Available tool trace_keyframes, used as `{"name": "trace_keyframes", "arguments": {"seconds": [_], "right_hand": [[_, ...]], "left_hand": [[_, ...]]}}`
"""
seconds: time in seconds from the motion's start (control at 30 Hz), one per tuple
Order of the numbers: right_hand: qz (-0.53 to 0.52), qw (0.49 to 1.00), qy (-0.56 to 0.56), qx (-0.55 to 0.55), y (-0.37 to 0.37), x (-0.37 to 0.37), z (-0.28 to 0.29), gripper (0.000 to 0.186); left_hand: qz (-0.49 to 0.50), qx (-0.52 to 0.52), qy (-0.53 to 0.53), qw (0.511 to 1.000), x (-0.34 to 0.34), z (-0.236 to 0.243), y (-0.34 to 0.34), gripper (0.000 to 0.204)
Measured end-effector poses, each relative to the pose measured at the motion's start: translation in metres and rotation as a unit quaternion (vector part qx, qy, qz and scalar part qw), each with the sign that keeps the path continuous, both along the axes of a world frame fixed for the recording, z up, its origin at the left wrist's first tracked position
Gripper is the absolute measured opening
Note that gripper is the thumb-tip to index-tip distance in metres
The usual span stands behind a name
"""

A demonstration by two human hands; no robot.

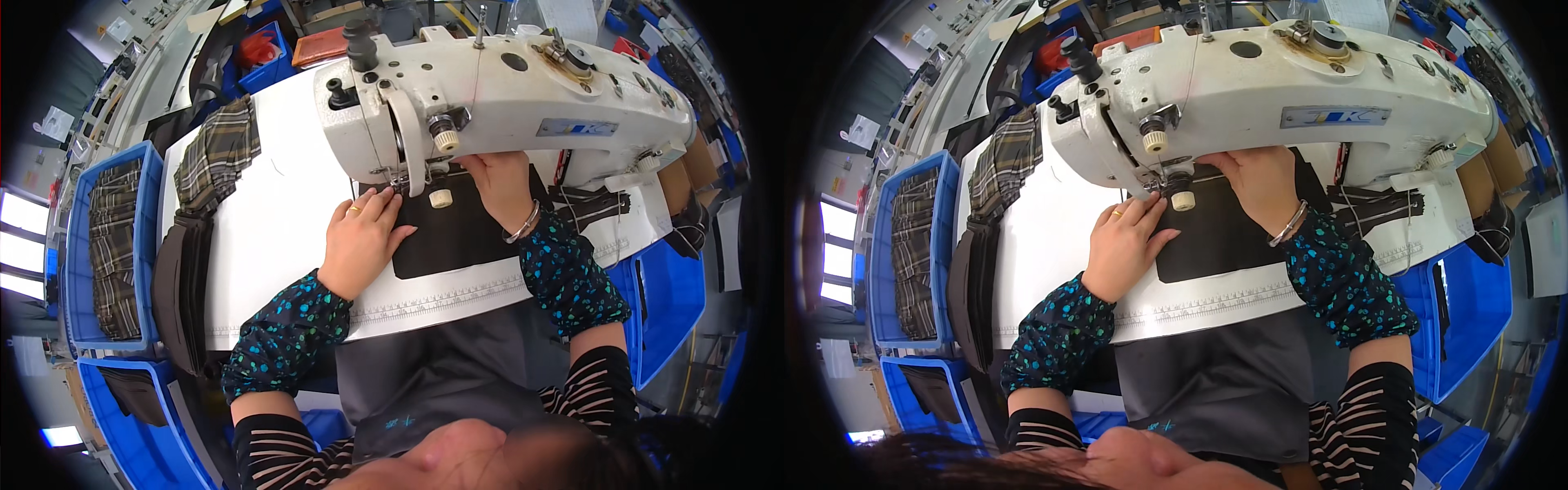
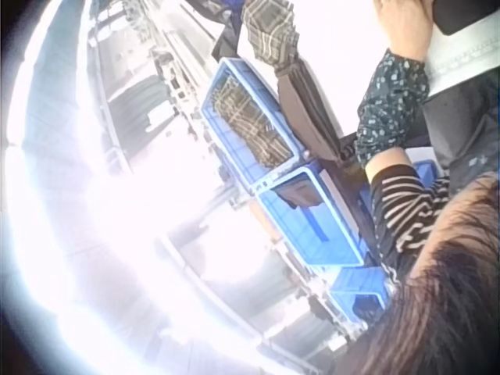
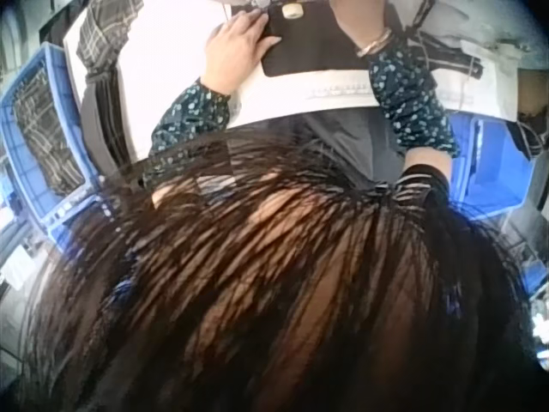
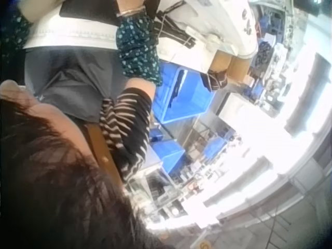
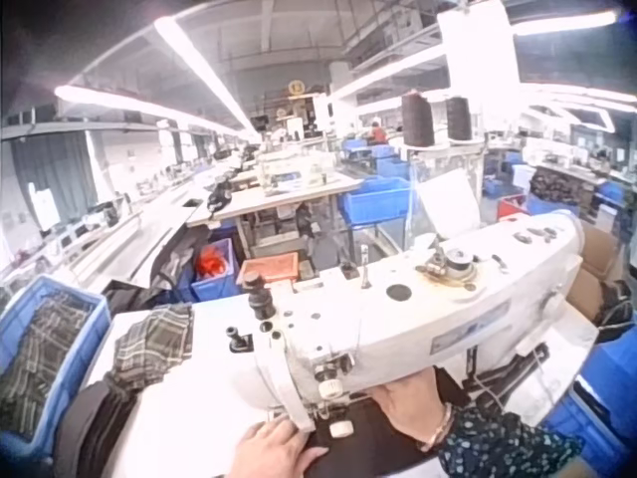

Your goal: The person aligns a zipper onto a dark fabric piece and sews it using an industrial sewing machine. They guide the fabric through the machine, stitch along the zipper teeth, and trim the excess thread after completion.

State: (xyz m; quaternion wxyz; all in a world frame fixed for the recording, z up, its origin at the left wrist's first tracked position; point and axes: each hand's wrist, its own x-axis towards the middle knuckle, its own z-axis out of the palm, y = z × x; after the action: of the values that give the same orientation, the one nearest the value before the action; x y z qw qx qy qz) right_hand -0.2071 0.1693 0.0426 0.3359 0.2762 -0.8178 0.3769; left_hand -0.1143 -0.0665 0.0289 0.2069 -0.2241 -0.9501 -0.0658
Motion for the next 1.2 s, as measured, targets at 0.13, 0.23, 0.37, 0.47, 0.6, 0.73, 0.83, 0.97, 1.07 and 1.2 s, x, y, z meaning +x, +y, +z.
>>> {"name": "trace_keyframes", "arguments": {"seconds": [0.13, 0.23, 0.37, 0.47, 0.6, 0.73, 0.83, 0.97, 1.07, 1.2], "right_hand": [[-0.001, 1.000, -0.015, 0.006, 0.001, -0.002, -0.003, 0.017], [0.012, 1.000, 0.003, 0.011, 0.002, -0.004, -0.003, 0.018], [0.067, 0.997, -0.020, 0.041, 0.011, 0.001, 0.006, 0.017], [0.044, 0.994, 0.021, 0.094, 0.013, 0.014, 0.016, 0.017], [0.026, 0.993, 0.066, 0.092, 0.046, 0.054, 0.043, 0.014], [-0.134, 0.981, 0.139, 0.037, 0.133, 0.060, 0.037, 0.007], [-0.279, 0.942, 0.178, -0.057, 0.226, 0.020, 0.035, 0.015], [-0.287, 0.915, 0.110, -0.260, 0.376, -0.039, 0.018, 0.042], [-0.271, 0.922, 0.006, -0.277, 0.397, -0.067, 0.007, 0.052], [-0.268, 0.940, -0.035, -0.210, 0.434, -0.096, 0.034, 0.048]], "left_hand": [[0.002, 0.005, -0.014, 1.000, 0.001, 0.001, 0.000, 0.046], [0.003, 0.004, -0.014, 1.000, 0.002, 0.002, -0.001, 0.046], [0.001, 0.013, -0.013, 1.000, 0.002, -0.001, -0.001, 0.045], [0.002, 0.015, -0.009, 1.000, 0.001, -0.001, -0.002, 0.045], [0.005, 0.013, 0.000, 1.000, 0.001, -0.002, -0.002, 0.044], [0.001, 0.021, 0.004, 1.000, 0.003, -0.006, -0.001, 0.041], [-0.006, 0.017, 0.002, 1.000, 0.004, -0.004, -0.004, 0.038], [-0.021, 0.040, 0.018, 0.999, -0.001, -0.010, -0.002, 0.035], [-0.005, 0.035, 0.015, 0.999, 0.003, -0.014, -0.003, 0.035], [-0.003, 0.024, 0.015, 1.000, 0.005, -0.020, -0.006, 0.036]]}}
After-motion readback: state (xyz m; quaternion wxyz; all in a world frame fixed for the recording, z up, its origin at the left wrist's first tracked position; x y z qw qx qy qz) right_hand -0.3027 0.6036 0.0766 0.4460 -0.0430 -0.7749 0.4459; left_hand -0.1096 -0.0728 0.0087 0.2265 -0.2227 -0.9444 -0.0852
